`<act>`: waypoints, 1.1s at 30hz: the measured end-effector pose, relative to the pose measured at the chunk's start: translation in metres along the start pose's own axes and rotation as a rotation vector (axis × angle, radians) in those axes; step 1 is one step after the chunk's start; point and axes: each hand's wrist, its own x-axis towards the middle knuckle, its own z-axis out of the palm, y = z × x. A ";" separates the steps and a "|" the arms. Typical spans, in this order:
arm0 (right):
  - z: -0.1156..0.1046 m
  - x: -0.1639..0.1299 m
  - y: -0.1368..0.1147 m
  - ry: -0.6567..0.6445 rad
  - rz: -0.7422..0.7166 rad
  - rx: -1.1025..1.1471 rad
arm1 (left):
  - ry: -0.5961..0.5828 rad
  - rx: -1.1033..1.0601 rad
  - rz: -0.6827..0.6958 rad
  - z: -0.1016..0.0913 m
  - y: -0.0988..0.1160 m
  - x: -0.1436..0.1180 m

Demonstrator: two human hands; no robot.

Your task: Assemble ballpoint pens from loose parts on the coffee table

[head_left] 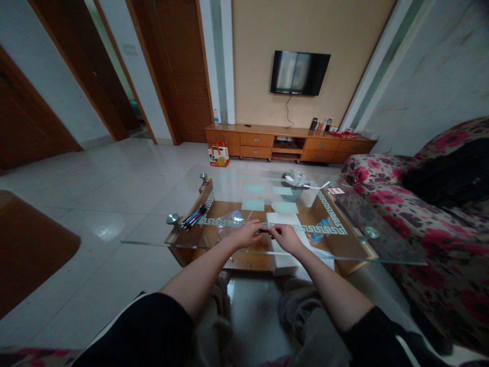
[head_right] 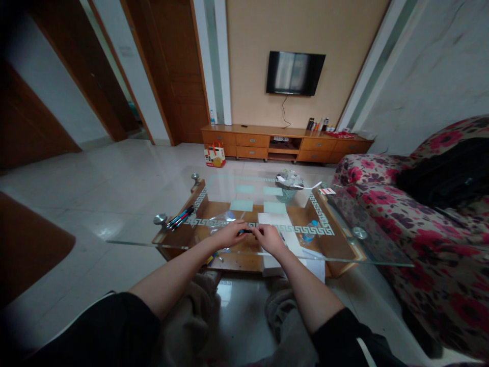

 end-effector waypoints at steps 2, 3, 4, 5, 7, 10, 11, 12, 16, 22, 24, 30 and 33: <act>-0.002 0.000 -0.001 -0.019 -0.008 0.007 | -0.004 0.003 0.003 0.001 -0.001 0.000; -0.002 -0.001 -0.002 -0.026 -0.014 0.008 | -0.007 0.004 0.005 0.001 -0.002 0.000; -0.002 -0.001 -0.002 -0.032 -0.019 0.010 | -0.008 0.005 0.009 0.001 -0.002 0.000; -0.002 -0.001 -0.003 -0.034 -0.022 0.010 | -0.006 0.006 0.013 0.002 -0.003 0.000; -0.002 -0.001 -0.003 -0.020 -0.027 0.013 | 0.004 0.012 0.019 0.003 -0.004 0.001; 0.001 0.000 -0.001 0.031 -0.045 0.020 | 0.020 0.030 0.011 0.003 -0.003 0.001; 0.002 0.000 0.000 0.045 -0.049 0.021 | 0.019 0.034 0.006 0.003 -0.003 0.001; 0.002 0.000 0.002 0.054 -0.052 0.017 | 0.015 0.037 0.001 0.003 -0.003 0.001; 0.004 0.002 0.006 0.078 -0.082 -0.046 | 0.002 0.034 0.002 0.000 -0.001 0.001; 0.003 0.002 0.006 0.028 -0.111 -0.098 | -0.001 0.033 0.042 -0.001 0.000 -0.001; 0.003 0.002 0.005 0.015 -0.105 -0.102 | -0.009 0.047 0.043 -0.001 -0.001 0.000; 0.004 0.001 0.006 0.011 -0.074 -0.081 | 0.006 0.052 0.036 0.001 -0.003 0.000; 0.004 0.002 0.006 -0.011 -0.090 -0.080 | 0.014 0.046 0.039 0.001 -0.003 -0.001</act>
